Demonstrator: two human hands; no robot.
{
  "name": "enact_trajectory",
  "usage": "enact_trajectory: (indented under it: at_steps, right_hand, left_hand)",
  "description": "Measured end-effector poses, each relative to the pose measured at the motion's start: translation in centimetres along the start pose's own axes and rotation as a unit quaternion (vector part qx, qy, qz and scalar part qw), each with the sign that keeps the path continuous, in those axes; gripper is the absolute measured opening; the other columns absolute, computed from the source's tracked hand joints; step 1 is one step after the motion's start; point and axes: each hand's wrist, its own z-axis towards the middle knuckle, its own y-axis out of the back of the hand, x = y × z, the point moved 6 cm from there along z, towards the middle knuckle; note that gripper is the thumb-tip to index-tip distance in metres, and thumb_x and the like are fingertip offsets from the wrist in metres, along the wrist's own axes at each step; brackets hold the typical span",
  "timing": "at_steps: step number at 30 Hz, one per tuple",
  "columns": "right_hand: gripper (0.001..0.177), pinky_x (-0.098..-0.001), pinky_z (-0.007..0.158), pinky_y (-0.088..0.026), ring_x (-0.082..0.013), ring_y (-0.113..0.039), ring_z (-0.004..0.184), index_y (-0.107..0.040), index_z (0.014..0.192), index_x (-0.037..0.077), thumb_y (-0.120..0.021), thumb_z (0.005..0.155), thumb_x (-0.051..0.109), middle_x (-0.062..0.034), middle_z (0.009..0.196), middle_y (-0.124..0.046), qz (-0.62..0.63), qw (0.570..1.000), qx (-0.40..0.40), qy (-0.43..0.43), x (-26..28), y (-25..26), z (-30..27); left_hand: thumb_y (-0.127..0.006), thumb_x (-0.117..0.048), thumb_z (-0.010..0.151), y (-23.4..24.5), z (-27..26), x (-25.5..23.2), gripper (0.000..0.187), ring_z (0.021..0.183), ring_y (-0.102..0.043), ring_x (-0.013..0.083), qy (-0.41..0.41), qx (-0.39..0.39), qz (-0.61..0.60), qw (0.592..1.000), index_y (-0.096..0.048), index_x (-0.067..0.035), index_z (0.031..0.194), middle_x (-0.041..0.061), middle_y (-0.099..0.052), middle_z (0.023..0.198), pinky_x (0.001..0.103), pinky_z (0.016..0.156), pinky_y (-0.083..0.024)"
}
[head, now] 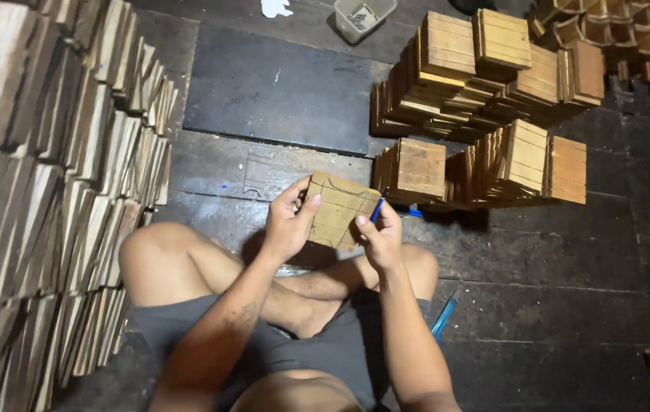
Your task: The person sits on the floor and uses a blue pen to draw lines on small wooden blocks. They repeatedly pick up blocks, mark them, and place them back into a stack.
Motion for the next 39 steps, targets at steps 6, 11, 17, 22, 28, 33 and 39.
enact_trajectory:
  at_steps: [6,11,17,22,28,33,39]
  right_hand:
    - [0.041,-0.0204,0.037,-0.045,-0.0079,-0.053,0.046,-0.07,0.116,0.001,-0.085,0.082,0.019,-0.0088,0.072,-0.065,-0.188,0.98,-0.038,0.052,2.1,0.6,-1.1]
    - [0.019,-0.0237,0.057,-0.042,-0.0075,-0.049,0.063,-0.072,0.1,0.001,-0.078,0.089,0.015,-0.0022,0.07,-0.058,-0.238,0.962,-0.066,0.118,4.2,-2.3,-1.9]
    - [0.018,-0.0231,0.067,-0.041,-0.0091,-0.045,0.069,-0.073,0.092,0.003,-0.062,0.101,0.013,-0.0023,0.071,-0.056,-0.217,0.953,-0.123,0.172,3.9,-3.4,-2.7]
    - [0.023,-0.0242,0.078,-0.045,-0.0097,-0.053,0.079,-0.076,0.1,0.003,-0.059,0.104,0.017,-0.0081,0.084,-0.07,-0.237,0.946,-0.105,0.194,5.5,-5.8,-3.6]
    - [0.033,-0.0209,0.078,-0.044,-0.0048,-0.048,0.079,-0.076,0.116,0.002,-0.067,0.092,0.023,-0.0012,0.084,-0.064,-0.236,0.953,-0.058,0.183,6.5,-7.2,-4.1]
    - [0.02,-0.024,0.074,-0.043,-0.009,-0.048,0.076,-0.078,0.102,0.001,-0.065,0.095,0.014,-0.0078,0.083,-0.068,-0.241,0.949,-0.074,0.188,5.8,-6.7,-3.9]
    - [0.02,-0.0291,0.082,-0.045,-0.0135,-0.055,0.083,-0.074,0.107,0.004,-0.06,0.101,0.017,-0.0084,0.09,-0.067,-0.221,0.95,-0.125,0.18,3.9,-6.4,-4.6]
  left_hand:
    - [-0.071,-0.013,0.096,1.0,-3.4,-2.9,0.034,0.063,-0.06,0.0106,-0.006,0.0,-0.048,0.999,-0.071,-0.005,0.129,0.008,-0.067,0.077,0.025,0.054,-0.06]
    - [-0.069,-0.016,0.098,1.7,-5.6,-4.1,0.034,0.092,-0.065,0.0156,-0.066,-0.011,-0.003,0.998,-0.072,-0.006,0.131,0.016,-0.076,0.108,0.037,0.081,-0.057]
    - [-0.062,-0.014,0.102,3.0,-7.0,-5.1,0.03,0.109,-0.071,0.0292,-0.09,-0.034,-0.01,0.995,-0.072,-0.002,0.128,0.02,-0.075,0.114,0.045,0.095,-0.055]
    - [-0.061,-0.013,0.103,4.1,-7.6,-6.6,0.03,0.108,-0.071,0.0301,-0.101,-0.06,-0.011,0.993,-0.072,-0.001,0.127,0.02,-0.075,0.111,0.045,0.094,-0.055]
    - [-0.062,-0.015,0.102,4.3,-8.0,-7.5,0.029,0.108,-0.072,0.0334,-0.102,-0.069,-0.013,0.992,-0.073,-0.002,0.125,0.02,-0.076,0.109,0.045,0.093,-0.056]
    - [-0.062,-0.016,0.102,4.6,-8.2,-6.7,0.029,0.108,-0.072,0.0351,-0.083,-0.078,0.003,0.993,-0.073,-0.002,0.125,0.021,-0.076,0.109,0.047,0.092,-0.056]
    - [-0.084,-0.038,0.076,4.4,-9.7,-8.5,0.078,0.116,-0.059,0.0468,-0.117,-0.092,0.195,0.969,-0.055,-0.001,0.139,0.025,-0.061,0.12,0.056,0.098,-0.051]
